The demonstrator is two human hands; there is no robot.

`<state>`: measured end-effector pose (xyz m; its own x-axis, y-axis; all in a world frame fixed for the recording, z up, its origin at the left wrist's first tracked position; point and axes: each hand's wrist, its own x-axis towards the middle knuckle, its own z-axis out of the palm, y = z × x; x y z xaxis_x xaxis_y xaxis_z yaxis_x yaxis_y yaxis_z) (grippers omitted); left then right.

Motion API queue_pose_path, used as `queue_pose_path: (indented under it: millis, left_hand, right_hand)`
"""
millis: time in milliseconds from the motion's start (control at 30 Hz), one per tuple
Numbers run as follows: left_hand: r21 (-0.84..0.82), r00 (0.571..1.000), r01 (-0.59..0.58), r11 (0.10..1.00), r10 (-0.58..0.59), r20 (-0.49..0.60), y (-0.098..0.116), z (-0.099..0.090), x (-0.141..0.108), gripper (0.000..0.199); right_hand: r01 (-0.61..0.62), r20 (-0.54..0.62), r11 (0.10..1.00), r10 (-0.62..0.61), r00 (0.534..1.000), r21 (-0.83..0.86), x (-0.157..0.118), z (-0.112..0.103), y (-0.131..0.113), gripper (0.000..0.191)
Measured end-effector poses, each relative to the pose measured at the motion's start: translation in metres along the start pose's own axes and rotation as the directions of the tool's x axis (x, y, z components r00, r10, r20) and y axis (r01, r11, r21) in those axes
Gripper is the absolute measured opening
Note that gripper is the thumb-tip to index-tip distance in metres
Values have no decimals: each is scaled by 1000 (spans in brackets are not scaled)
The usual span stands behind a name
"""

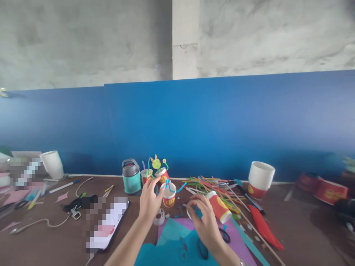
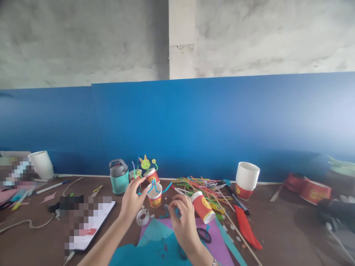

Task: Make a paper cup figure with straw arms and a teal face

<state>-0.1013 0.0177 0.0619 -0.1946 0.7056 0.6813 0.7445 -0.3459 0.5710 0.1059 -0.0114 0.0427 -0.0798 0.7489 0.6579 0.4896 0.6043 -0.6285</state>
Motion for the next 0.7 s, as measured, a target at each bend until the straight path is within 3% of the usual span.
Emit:
queue_pose_path:
  millis: [67, 167, 433, 700]
  left_hand:
    - [201, 980, -73, 977, 33, 195, -4, 1, 19, 29]
    - [256, 953, -106, 961, 25, 301, -3, 6, 33, 18]
    - [335, 926, -127, 934, -9, 377, 13, 12, 29, 14]
    - [437, 892, -144, 888, -74, 445, 19, 15, 27, 19]
  right_hand:
    - [-46, 9, 997, 45, 999, 54, 6, -1, 0, 17]
    - [-104, 43, 989, 100, 994, 104, 18, -4, -6, 19]
    - [-65, 97, 997, 61, 993, 42, 56, -4, -15, 15]
    - [20, 117, 999, -15, 993, -44, 57, 9, -1, 14]
